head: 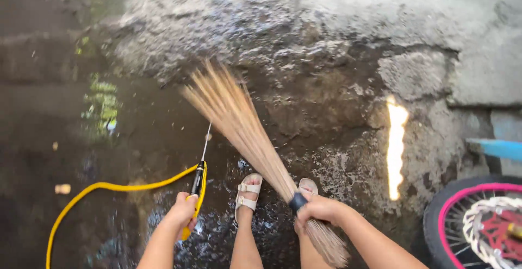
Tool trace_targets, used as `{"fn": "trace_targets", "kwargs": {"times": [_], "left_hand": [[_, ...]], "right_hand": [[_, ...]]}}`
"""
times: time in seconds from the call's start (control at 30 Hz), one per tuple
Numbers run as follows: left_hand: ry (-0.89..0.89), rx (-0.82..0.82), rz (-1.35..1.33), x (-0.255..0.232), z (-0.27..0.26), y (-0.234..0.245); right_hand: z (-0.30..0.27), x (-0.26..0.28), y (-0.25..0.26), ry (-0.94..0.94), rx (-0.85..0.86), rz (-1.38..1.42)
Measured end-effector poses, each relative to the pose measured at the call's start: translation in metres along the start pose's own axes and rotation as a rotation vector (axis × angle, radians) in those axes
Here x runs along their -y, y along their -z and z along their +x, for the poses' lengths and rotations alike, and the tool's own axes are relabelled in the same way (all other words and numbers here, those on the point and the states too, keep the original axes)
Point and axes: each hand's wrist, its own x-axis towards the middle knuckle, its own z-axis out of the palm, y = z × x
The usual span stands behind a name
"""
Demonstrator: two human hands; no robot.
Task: Cleaning a wet concrete floor by sweeping with a broom and spraying with a water hose wand.
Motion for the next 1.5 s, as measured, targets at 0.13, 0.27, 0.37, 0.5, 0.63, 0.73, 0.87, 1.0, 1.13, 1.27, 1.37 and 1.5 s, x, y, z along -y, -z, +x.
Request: {"fn": "trace_targets", "kwargs": {"times": [0.13, 0.27, 0.37, 0.5, 0.63, 0.73, 0.87, 1.0, 1.13, 1.27, 1.37, 1.5], "left_hand": [[0.087, 0.117, -0.044, 0.071, 0.006, 0.002], [0.152, 0.168, -0.011, 0.105, -0.005, -0.017], [0.15, 0.157, -0.066, 0.099, -0.015, -0.04], [0.028, 0.073, -0.187, 0.075, -0.024, -0.059], [0.04, 0.05, -0.355, 0.051, -0.035, -0.053], [0.048, 0.02, -0.434, 0.046, -0.03, -0.042], [0.066, -0.021, -0.261, 0.061, -0.018, -0.023], [0.106, 0.019, 0.033, 0.071, -0.014, -0.009], [0.172, 0.002, 0.039, 0.086, -0.01, -0.007], [0.132, -0.123, -0.248, 0.095, -0.011, 0.006], [0.141, -0.161, -0.319, 0.097, -0.005, 0.014], [0.115, -0.16, -0.403, 0.107, 0.002, 0.032]], "right_hand": [[0.026, -0.076, 0.045, -0.098, -0.073, -0.248], [0.044, -0.087, 0.126, 0.005, -0.38, -0.65], [0.039, -0.044, 0.173, -0.002, -0.682, -0.555], [0.013, 0.036, 0.142, 0.223, -0.831, -0.327], [-0.002, 0.026, 0.086, 0.263, -0.666, -0.251], [-0.011, 0.004, 0.059, 0.098, -0.442, -0.309], [0.011, -0.004, 0.04, -0.214, -0.185, -0.347], [0.087, 0.031, 0.086, 0.121, -0.339, -0.275], [0.089, 0.077, 0.04, 0.227, -0.523, -0.27], [0.08, 0.06, 0.012, 0.363, -0.508, -0.461], [0.07, 0.033, 0.011, 0.321, -0.367, -0.596], [0.075, 0.041, -0.021, -0.208, -0.13, -0.543]]}}
